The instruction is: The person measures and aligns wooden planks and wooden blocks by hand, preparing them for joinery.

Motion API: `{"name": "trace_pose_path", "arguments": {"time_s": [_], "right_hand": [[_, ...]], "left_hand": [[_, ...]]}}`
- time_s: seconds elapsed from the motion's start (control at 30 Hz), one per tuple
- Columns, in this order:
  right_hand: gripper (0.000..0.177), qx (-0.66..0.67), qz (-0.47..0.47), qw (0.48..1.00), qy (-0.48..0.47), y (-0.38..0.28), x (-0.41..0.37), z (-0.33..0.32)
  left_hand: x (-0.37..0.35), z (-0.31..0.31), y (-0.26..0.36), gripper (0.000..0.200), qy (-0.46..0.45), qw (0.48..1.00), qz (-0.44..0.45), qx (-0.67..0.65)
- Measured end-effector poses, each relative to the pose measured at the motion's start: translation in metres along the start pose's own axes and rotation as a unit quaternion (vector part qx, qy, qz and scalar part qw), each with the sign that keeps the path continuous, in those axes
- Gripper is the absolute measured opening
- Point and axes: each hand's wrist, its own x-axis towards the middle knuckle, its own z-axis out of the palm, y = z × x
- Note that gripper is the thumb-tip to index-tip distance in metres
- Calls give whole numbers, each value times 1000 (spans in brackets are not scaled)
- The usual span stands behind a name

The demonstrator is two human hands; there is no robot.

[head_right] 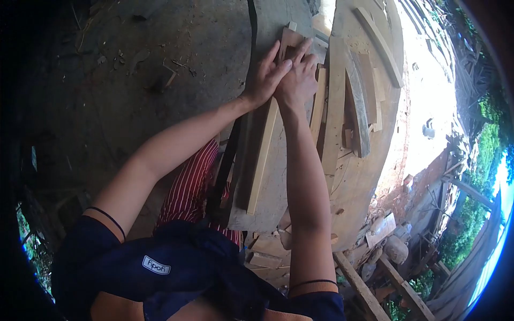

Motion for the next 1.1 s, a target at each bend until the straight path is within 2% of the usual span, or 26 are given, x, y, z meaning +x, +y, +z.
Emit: {"name": "trace_pose_path", "arguments": {"time_s": [0.07, 0.13, 0.27, 0.33, 0.37, 0.43, 0.47, 0.53, 0.57, 0.63, 0.7, 0.73, 0.83, 0.97, 1.03, 1.1], "right_hand": [[100, -8, 40, 999, -4, -2, 45, 9], [97, 43, 62, 996, -49, 0, 72, 8], [94, 47, 93, 990, -92, -1, 70, 2], [86, -29, 46, 998, -27, -6, 55, 6], [82, -32, 47, 997, -52, -9, 38, 2], [85, -16, 28, 999, -17, -11, -10, 1], [85, 0, 17, 1000, -8, -12, -39, -6], [86, 6, 3, 1000, -18, -18, -103, -30], [87, 11, 4, 1000, -25, -20, -135, -40], [88, 16, 6, 999, -27, -19, -199, -53], [88, 23, 17, 999, -34, -19, -253, -69], [89, 29, 28, 998, -48, -20, -274, -78], [89, -19, 31, 996, -79, -16, -309, -81], [91, -2, 45, 991, -125, -22, -274, -82], [90, 26, 60, 993, -98, -22, -223, -72], [88, 13, 11, 999, -39, -18, -159, -49]], "left_hand": [[57, 4, -28, 74, 14, 998, 55, 10], [97, 8, -42, 74, -5, 994, 95, -60], [84, 7, -21, 69, -5, 999, 47, -3], [59, 4, -18, 69, 17, 1000, 8, 1], [40, 2, -19, 69, 17, 1000, 11, 5], [-6, 0, -26, 70, 20, 999, 3, -40], [-41, -4, -13, 71, 24, 998, 2, 50], [-115, -5, 14, 67, 5, 999, -35, -8], [-152, -2, 12, 66, 27, 998, 14, 52], [-220, 1, 19, 68, 9, 998, -35, 48], [-278, 7, 28, 68, 6, 997, -13, 78], [-302, 4, 33, 68, -33, 992, -52, 113], [-336, 5, 44, 68, -38, 993, -46, 100], [-296, 3, 43, 67, -40, 995, -63, 63], [-249, 3, 33, 66, -28, 997, -41, 58], [-177, 4, 14, 65, 9, 999, 4, 42]]}}
